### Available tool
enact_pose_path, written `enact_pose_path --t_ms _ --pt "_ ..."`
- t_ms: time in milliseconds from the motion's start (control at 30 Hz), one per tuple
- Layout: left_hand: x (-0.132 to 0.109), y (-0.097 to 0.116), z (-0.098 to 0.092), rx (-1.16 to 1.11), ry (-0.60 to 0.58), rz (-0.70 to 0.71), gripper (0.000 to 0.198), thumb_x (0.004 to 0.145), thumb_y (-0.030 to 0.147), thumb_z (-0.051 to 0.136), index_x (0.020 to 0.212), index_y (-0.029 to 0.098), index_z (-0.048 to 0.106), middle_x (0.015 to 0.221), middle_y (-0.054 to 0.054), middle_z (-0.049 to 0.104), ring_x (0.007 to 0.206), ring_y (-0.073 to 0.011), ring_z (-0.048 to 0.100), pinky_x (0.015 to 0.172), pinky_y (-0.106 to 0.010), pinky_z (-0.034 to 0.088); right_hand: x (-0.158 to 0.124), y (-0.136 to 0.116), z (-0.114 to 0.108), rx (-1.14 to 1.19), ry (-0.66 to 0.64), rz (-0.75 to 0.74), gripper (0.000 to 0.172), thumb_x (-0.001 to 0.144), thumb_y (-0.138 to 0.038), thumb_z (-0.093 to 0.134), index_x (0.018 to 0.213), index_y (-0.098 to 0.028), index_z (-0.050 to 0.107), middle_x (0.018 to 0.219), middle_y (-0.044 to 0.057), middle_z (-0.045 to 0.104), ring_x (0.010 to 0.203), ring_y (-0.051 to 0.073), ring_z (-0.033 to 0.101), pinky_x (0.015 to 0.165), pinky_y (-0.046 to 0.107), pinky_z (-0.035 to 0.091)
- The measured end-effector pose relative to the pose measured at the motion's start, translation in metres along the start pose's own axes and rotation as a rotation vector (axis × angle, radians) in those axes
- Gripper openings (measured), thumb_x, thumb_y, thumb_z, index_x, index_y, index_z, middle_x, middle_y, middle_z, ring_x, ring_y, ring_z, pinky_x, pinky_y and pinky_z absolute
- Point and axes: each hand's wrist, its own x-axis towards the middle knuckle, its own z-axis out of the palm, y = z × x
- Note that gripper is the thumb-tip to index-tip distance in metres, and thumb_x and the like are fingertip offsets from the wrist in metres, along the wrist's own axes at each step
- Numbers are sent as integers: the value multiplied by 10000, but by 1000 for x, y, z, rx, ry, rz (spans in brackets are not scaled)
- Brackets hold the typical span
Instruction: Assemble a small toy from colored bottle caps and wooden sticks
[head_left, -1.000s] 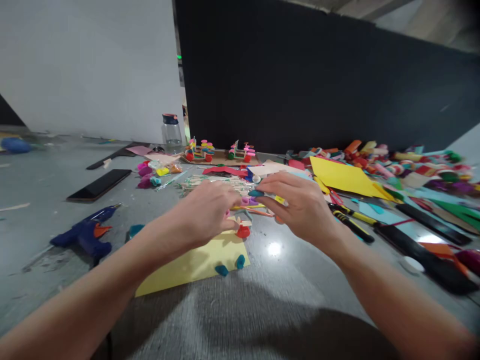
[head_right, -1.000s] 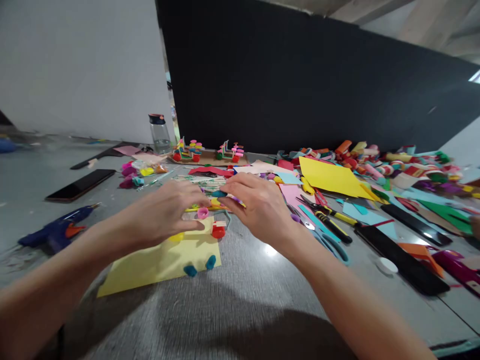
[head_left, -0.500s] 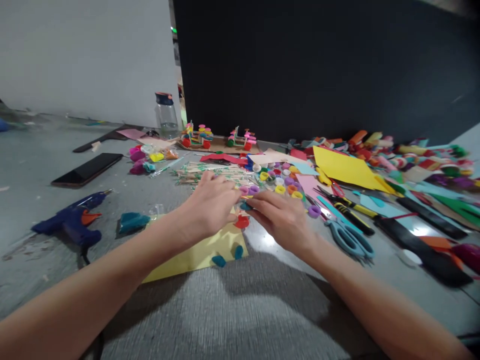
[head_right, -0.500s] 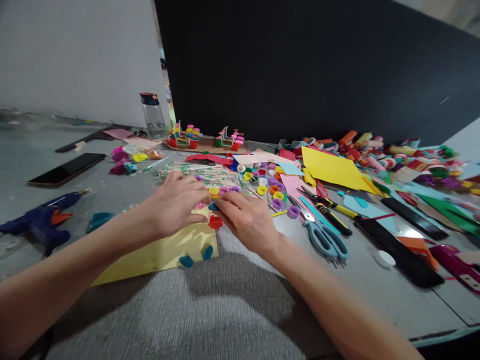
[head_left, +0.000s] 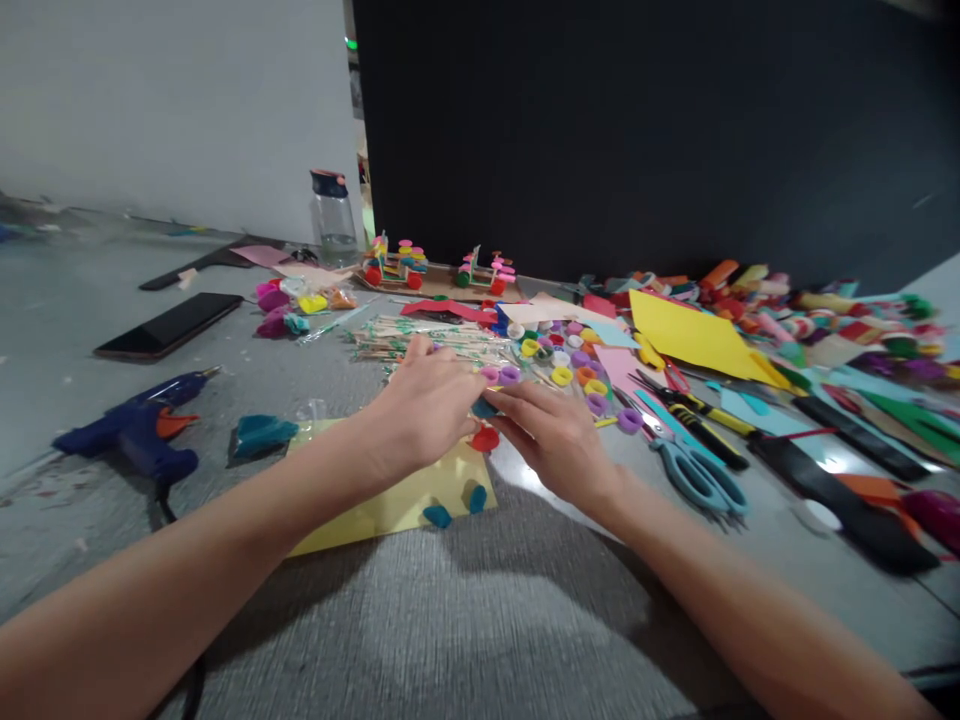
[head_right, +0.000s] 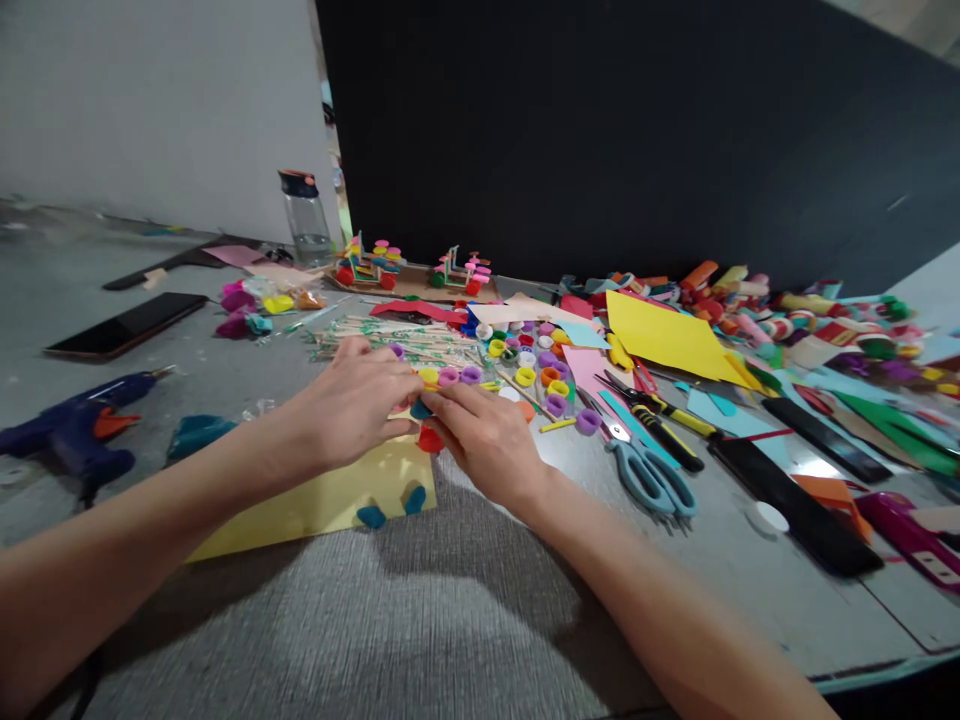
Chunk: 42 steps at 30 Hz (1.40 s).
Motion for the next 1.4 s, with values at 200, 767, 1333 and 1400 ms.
enact_pose_path --t_ms 200,767,1333,1400 --pt "1 -2 0 6 33 -5 146 823 295 656 730 190 616 737 -56 659 798 -259 581 818 -432 351 -2 0 3 25 -1 0 242 980 -205 527 1182 -152 650 1102 125 735 981 225 694 805 389 577" --pt "3 9 -11 101 -154 -74 178 872 308 662 784 154 669 824 -101 710 932 -320 597 849 -452 340 -1 2 6 -154 -56 -104 225 980 -192 519 1108 -96 677 1038 119 739 853 223 644 735 368 520" --pt "-3 -16 -12 -32 -20 -27 264 952 364 535 919 171 713 861 -72 717 902 -262 619 842 -416 309 3 -2 0 -441 -16 -353 157 947 -108 558 1057 -78 666 1007 130 719 878 236 583 762 392 499" --pt "-3 -16 -11 -35 -42 -37 262 948 363 543 930 165 713 859 -76 718 900 -268 625 835 -421 307 3 -3 1 -433 -12 -351 148 942 -101 565 1042 -63 668 989 131 721 880 238 581 771 392 505"
